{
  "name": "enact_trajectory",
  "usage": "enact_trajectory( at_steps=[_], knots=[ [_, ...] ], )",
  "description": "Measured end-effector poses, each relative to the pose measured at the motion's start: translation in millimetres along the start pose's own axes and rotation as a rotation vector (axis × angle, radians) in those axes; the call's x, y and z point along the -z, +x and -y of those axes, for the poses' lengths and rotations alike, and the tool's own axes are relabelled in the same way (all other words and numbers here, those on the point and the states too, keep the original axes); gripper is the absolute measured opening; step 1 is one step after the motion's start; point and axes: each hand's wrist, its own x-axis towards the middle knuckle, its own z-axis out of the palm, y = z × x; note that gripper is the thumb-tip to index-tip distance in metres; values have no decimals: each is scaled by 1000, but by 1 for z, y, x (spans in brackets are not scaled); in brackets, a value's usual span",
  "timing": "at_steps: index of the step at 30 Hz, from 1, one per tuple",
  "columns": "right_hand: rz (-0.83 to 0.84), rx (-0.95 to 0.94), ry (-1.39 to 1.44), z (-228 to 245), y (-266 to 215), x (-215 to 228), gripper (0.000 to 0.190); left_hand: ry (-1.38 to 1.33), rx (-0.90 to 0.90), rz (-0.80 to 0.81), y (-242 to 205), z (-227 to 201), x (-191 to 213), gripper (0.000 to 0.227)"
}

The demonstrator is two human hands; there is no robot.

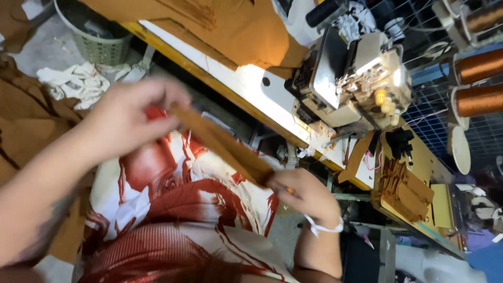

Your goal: The person repeatedly picks up brown fabric pieces from a pile, uses a small orange-handled tool to trim edges, and places the trimmed pieces back on the pile. The person works at a sewing station with a sewing machine visible on the table.

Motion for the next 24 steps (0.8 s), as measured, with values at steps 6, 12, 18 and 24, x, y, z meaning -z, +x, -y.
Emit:
enact_trajectory(
  at_steps=[6,12,18,24],
  knots=[
    [-108,-171,266,8,35,-12,46,-379,-58,-181,28,-11,-30,47],
    [-364,31,53,26,53,-14,31,-102,-107,-120,33,-26,-34,44],
    [-486,57,-75,35,61,-18,34,236,-359,-135,35,-29,-36,50],
    [-564,122,-169,25,63,-26,30,381,-446,-94,41,-39,-37,52]
  ],
)
